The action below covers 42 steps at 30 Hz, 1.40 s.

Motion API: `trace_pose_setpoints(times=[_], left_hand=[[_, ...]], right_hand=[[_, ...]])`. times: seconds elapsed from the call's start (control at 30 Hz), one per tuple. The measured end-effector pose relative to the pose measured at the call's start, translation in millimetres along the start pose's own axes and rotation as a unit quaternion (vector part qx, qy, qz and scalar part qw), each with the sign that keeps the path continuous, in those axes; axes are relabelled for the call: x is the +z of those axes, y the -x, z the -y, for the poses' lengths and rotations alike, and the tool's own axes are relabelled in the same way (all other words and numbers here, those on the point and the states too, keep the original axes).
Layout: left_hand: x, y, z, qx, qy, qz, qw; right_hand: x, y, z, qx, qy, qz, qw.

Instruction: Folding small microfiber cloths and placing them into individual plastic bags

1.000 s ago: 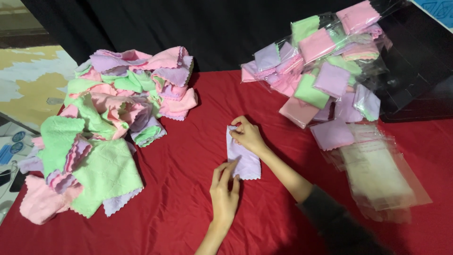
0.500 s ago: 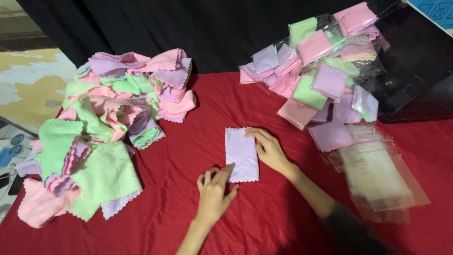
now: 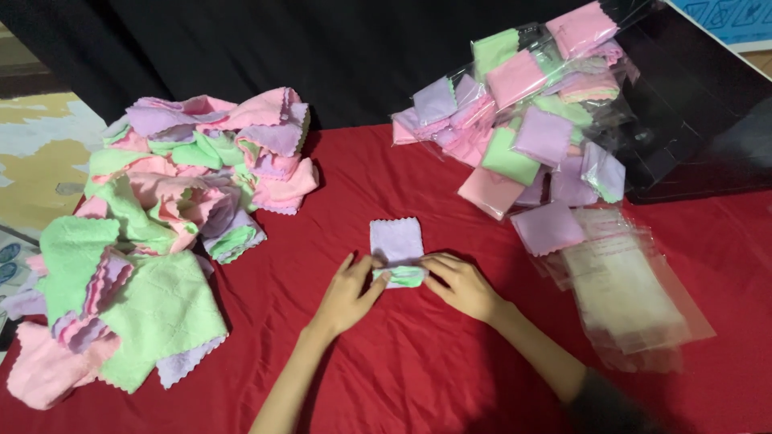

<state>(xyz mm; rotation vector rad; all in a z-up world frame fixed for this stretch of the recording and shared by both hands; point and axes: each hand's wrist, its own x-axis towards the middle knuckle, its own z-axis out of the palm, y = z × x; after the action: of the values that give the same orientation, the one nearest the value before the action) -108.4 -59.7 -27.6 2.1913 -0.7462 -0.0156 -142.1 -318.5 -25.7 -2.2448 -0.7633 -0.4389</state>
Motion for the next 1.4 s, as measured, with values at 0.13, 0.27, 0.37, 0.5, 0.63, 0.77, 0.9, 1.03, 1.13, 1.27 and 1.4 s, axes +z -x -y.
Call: trace_pose_setpoints(times=[0.13,0.27,0.37,0.5,0.63,0.77,0.9,1.03,1.13,1.27,1.4], left_hand=[[-30.6,-4.7,-31.6,-0.033,0.032,0.018,0.999],[-7.8,-10.6,18.8,-0.035,-0.001,-0.018,0.999],[19.6,-19.7,57.5,-0.058,-0.006,-0.078,0.995],[31.4,-28.7,49.7,-0.089,0.015,-0.177,0.980],[40.2,-39.7,52.9,-0.117,-0.003,-0.206,0.972],[49.2,-52.2,54.1,-0.195,-0.049,-0.222,0.954],[55.6,-57.8,38.6,-0.254,-0.111,-0.233,0.932],[64.5,-56.8,41.7,-0.184,-0.266,-0.273,0.906],[56.6,-54.8,31.7,-0.205,-0.289,-0.276,0.893],[48.7,-52.9,33.1,-0.182,-0.280,-0.205,0.920],[44.4,-45.2,35.7,-0.154,-0.252,-0.198,0.935]], right_hand=[[18.8,5.9,-36.9,0.073,-0.020,-0.022,0.997],[26.0,-1.5,-43.3,0.157,-0.054,-0.051,0.985],[25.4,-14.0,-30.7,0.205,-0.065,-0.080,0.973],[32.4,-23.7,-34.9,0.290,-0.069,-0.117,0.947],[41.6,-27.6,-46.1,0.326,-0.030,-0.107,0.939],[46.7,-34.0,-53.5,0.387,0.005,-0.100,0.917],[51.2,-38.0,-51.9,0.412,0.049,-0.092,0.905],[31.2,-53.7,-9.3,0.420,0.068,-0.043,0.904],[29.9,-51.6,-6.1,0.374,0.101,-0.029,0.921],[41.6,-43.2,-26.8,0.332,0.151,-0.042,0.930],[41.1,-30.7,-34.1,0.284,0.126,-0.056,0.949]])
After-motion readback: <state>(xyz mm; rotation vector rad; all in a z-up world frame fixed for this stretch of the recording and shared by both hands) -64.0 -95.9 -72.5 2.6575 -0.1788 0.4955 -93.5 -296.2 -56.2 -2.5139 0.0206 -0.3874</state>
